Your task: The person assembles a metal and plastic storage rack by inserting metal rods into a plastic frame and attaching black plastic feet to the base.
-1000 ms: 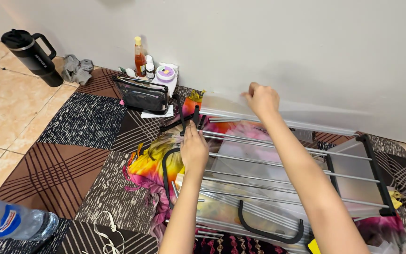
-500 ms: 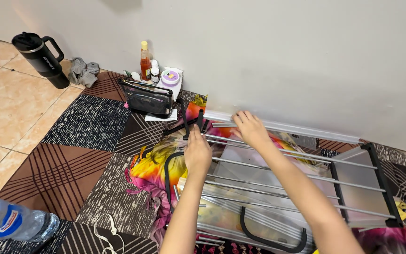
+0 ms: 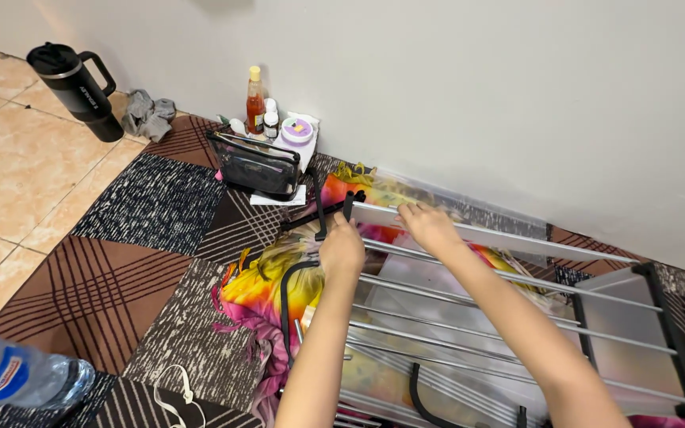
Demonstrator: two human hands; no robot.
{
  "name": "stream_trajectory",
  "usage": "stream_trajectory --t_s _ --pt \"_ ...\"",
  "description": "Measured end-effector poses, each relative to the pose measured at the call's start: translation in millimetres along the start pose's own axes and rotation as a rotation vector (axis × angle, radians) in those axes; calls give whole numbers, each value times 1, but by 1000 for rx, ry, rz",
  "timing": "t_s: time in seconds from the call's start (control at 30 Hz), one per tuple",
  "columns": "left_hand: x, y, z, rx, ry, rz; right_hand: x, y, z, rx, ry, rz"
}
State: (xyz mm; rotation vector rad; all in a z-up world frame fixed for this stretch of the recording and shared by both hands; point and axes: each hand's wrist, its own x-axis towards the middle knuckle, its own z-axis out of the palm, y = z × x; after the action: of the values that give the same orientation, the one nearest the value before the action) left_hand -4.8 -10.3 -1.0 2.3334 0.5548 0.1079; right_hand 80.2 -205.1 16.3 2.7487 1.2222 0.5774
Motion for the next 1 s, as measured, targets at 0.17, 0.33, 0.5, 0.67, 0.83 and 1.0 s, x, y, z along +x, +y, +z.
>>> stream_trajectory --t_s 0.17,0.33,0.5,0.67,0.83,1.0 --pt "3 -1 -1 42 -45 18 6 -4 -7 308 78 79" --pt "6 -8 10 159 98 111 10 -7 -2 413 12 155" --pt "10 -12 18 209 106 127 17 8 2 530 -177 199" --pt "4 -10 15 233 234 183 23 13 8 485 -227 154" --pt "2 -11 7 226 150 113 -9 23 -2 466 -84 228" --pt "0 -16 5 391 328 186 -102 92 -18 342 -73 529"
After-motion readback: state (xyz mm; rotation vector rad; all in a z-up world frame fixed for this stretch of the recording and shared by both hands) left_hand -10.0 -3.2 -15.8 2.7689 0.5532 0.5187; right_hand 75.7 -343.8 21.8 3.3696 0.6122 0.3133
